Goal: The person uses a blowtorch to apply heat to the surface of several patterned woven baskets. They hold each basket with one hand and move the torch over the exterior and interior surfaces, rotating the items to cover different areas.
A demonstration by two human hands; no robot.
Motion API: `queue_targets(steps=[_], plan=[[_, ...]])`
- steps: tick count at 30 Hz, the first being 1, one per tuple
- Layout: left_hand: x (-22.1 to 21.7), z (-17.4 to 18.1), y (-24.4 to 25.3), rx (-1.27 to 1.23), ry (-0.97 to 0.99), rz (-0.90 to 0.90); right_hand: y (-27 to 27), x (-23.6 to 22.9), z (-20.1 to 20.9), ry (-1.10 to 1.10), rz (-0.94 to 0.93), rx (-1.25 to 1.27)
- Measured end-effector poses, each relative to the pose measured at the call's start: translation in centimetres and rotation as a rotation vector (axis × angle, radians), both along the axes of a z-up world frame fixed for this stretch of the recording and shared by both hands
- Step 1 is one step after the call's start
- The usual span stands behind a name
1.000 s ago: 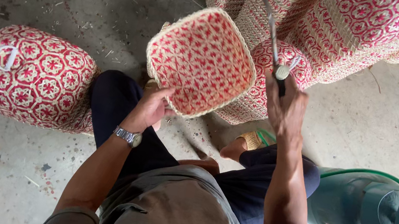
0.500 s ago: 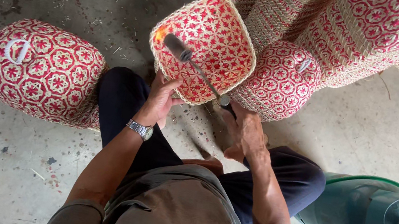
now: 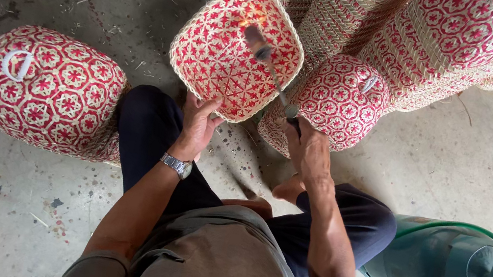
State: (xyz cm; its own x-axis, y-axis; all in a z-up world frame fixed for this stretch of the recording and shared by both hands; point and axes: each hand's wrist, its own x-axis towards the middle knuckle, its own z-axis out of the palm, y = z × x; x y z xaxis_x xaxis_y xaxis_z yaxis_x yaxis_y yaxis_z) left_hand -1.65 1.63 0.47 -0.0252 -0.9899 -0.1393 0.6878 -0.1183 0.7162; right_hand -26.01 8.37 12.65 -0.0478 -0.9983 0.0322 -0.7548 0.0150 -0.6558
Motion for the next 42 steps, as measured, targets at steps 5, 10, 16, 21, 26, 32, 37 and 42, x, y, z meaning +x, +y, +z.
queue_targets(steps=[5,10,16,21,26,32,37,42], plan=[[0.3,-0.5,-1.0,-0.047,0.067,0.090,1.0,0.0,0.8,0.052,0.113,-0.264],[0.6,-0.3,-1.2,-0.140,0.104,0.148,1.9,-0.2,1.3,0.079,0.260,-0.273],[-0.5,0.3,-0.8,-0.200,0.095,0.203,0.0,1.1,0.6,0.186,0.013,-0.167],[-0.3,0.1,-1.4,-0.235,0.075,0.239,1.2,1.1,1.9,0.159,0.180,-0.154],[0.4,-0.4,-1.7,-0.288,-0.060,0.332,2.3,0.2,3.5,0.149,0.031,-0.177],[0.0,-1.0,-1.3,-0.334,-0.085,0.307,1.7,-1.0,3.1,0.209,-0.103,-0.065],[-1.0,-0.8,-0.5,-0.312,-0.102,0.272,1.1,-0.5,1.0,0.176,0.059,-0.279],[-0.5,0.0,-0.5,-0.216,-0.045,0.199,2.4,-1.5,1.1,0.088,0.033,-0.247]])
